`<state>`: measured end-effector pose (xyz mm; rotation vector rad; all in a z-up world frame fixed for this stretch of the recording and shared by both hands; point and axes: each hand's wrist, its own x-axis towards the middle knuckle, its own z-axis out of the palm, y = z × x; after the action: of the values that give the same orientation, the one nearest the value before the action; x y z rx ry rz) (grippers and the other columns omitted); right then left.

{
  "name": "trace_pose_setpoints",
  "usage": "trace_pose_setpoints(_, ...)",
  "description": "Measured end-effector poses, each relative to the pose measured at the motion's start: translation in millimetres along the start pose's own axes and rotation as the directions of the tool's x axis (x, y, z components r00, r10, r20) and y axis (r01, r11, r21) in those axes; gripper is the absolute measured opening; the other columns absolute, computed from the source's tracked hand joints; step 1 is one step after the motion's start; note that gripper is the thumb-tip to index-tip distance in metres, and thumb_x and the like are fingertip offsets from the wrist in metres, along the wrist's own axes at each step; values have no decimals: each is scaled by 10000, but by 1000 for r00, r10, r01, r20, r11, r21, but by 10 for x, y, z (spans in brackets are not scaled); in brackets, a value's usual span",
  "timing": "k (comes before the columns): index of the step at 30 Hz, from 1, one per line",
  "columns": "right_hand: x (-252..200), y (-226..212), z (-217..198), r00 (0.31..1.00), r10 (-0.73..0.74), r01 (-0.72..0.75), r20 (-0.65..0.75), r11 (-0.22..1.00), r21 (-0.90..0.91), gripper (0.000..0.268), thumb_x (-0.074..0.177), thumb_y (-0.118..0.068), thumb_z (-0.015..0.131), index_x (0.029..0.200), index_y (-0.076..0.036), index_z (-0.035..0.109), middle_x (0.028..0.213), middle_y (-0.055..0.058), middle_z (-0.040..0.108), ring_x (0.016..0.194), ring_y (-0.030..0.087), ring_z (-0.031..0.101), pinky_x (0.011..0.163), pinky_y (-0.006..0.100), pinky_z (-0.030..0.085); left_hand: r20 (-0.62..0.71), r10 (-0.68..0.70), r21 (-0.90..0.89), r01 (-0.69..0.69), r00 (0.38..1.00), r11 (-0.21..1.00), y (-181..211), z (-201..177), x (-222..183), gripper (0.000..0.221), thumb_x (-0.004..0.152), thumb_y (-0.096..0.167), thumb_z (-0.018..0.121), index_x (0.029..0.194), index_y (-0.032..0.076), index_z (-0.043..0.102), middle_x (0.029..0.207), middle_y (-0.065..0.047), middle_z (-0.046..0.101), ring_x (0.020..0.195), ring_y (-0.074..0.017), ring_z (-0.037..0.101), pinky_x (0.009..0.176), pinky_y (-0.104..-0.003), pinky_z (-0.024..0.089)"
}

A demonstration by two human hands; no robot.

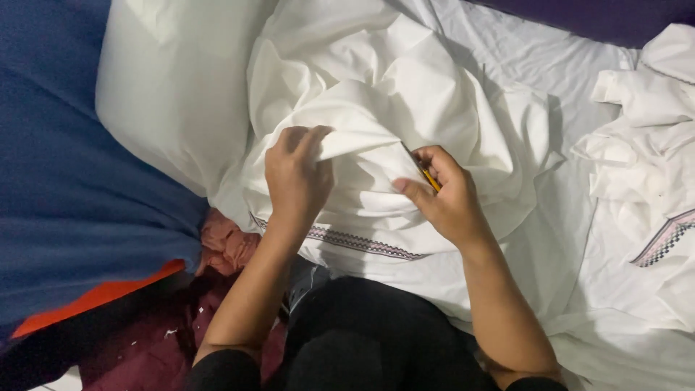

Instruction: Trimming loose threads and finishing edges of white fabric garments using scissors.

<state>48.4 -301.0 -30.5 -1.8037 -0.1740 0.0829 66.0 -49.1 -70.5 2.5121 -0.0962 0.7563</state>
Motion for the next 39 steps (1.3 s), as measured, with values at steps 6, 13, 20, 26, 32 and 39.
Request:
trace_pose_setpoints(6, 12, 131, 16, 979, -197, 155, -52, 884, -440, 440, 731, -61, 865, 1136, -128, 707, 974, 111, 772, 956, 330, 745, 814, 441, 590, 363, -401, -726, 525, 842, 445, 316, -313, 175, 217, 924, -2, 568, 1040, 68, 738, 890, -94, 718, 854, -174, 687, 827, -371, 583)
trace_pose_setpoints(13, 18, 535, -75, 983, -152, 138, -103, 982, -132, 303, 839, 98, 660, 1129, 11, 675, 1004, 222, 742, 975, 301, 731, 847, 439, 576, 611, -328, -766, 643, 721, -15, 67, -312, 229, 179, 841, 31, 606, 1014, 1, 641, 783, -149, 695, 665, -225, 729, 632, -336, 592)
trace_pose_setpoints(20, 167, 411, -298, 991, 63, 27, -121, 783, 622, 365, 870, -170, 777, 1159, 11, 647, 850, 34, 675, 761, 107, 707, 732, 256, 614, 285, -237, -650, 369, 929, 665, 250, -515, 415, 308, 867, 58, 759, 1124, 47, 591, 930, -123, 606, 821, -224, 579, 771, -353, 510)
trace_pose_setpoints(26, 218, 322, -250, 981, 67, 39, -182, 850, 526, 371, 907, -246, 791, 1147, 1, 652, 840, 3, 647, 765, 70, 681, 724, 234, 602, -226, 295, -169, -335, 928, 927, 358, -114, -96, 228, 826, 198, 791, 1028, 146, 700, 897, -39, 599, 805, -264, 574, 802, -413, 412)
trace_pose_setpoints(32, 109, 101, -160, 990, 8, 71, -138, 827, 558, 394, 879, -214, 800, 1145, 34, 647, 827, 22, 634, 778, 80, 669, 743, 235, 595, -25, 229, -95, -230, 973, 969, 677, 31, -106, 458, 846, 350, 834, 1250, 184, 694, 1079, -57, 590, 1017, -308, 527, 900, -456, 366)
trace_pose_setpoints(39, 137, 216, -295, 985, -37, 133, -167, 780, 611, 431, 852, -170, 816, 1167, 46, 615, 876, 38, 645, 839, 110, 694, 793, 260, 599, 9, 188, -107, -186, 982, 977, 627, 187, 79, 61, 896, 137, 744, 881, 190, 715, 988, 4, 620, 1064, -288, 551, 875, -481, 314)
